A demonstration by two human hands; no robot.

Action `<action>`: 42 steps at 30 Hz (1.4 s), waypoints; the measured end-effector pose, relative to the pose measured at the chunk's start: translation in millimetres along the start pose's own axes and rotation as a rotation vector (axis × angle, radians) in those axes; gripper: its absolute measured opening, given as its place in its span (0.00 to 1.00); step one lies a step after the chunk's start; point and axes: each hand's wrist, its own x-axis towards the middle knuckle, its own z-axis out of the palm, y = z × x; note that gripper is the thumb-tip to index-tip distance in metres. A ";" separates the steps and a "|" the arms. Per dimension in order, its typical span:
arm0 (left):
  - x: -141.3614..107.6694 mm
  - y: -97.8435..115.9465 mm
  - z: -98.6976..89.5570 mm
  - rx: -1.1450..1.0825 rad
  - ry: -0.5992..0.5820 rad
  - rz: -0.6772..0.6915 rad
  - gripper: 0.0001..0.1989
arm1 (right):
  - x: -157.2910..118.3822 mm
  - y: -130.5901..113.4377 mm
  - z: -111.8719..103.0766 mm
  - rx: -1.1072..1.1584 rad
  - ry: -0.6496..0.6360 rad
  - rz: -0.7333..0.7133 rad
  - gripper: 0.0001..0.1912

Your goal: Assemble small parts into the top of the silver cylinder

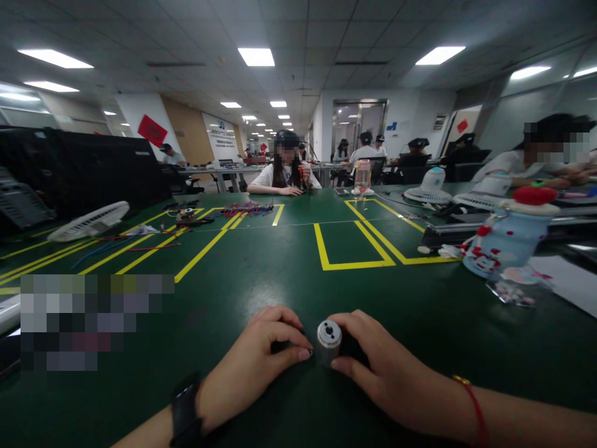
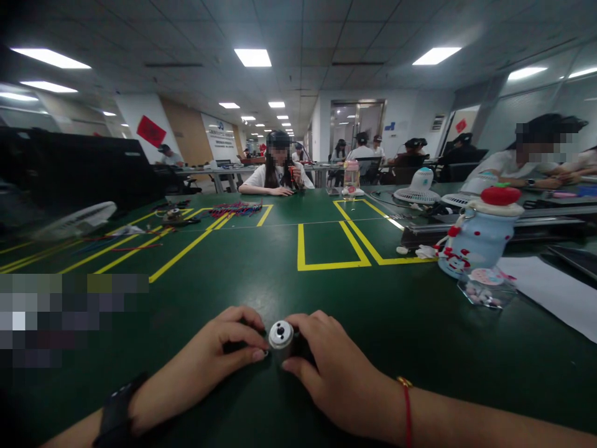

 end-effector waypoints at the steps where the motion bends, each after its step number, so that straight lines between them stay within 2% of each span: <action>1: 0.3 -0.6 0.1 0.009 -0.002 -0.002 0.05 | 0.0 0.3 0.0 0.003 -0.002 0.001 0.16; 11: -2.6 -3.1 -3.1 0.048 -0.050 0.006 0.08 | 1.0 1.0 -3.7 0.053 -0.040 0.026 0.16; 22: -6.6 0.8 -1.7 0.052 -0.004 0.043 0.09 | -2.1 -0.1 -3.1 0.013 -0.027 0.004 0.17; 24: -7.1 1.2 -1.5 0.057 -0.009 0.051 0.09 | -2.5 0.3 -2.6 -0.005 -0.025 -0.015 0.18; 28: -7.7 2.8 -1.8 0.057 -0.008 0.056 0.09 | -1.9 2.0 -1.4 -0.036 -0.011 -0.040 0.27; 33: -5.4 4.4 -1.2 0.067 -0.003 0.054 0.09 | -0.8 2.4 -0.9 -0.031 -0.017 -0.016 0.21; 42: -2.2 2.6 -0.6 0.069 -0.014 0.020 0.08 | -1.0 -1.3 -2.3 -0.016 -0.026 -0.001 0.21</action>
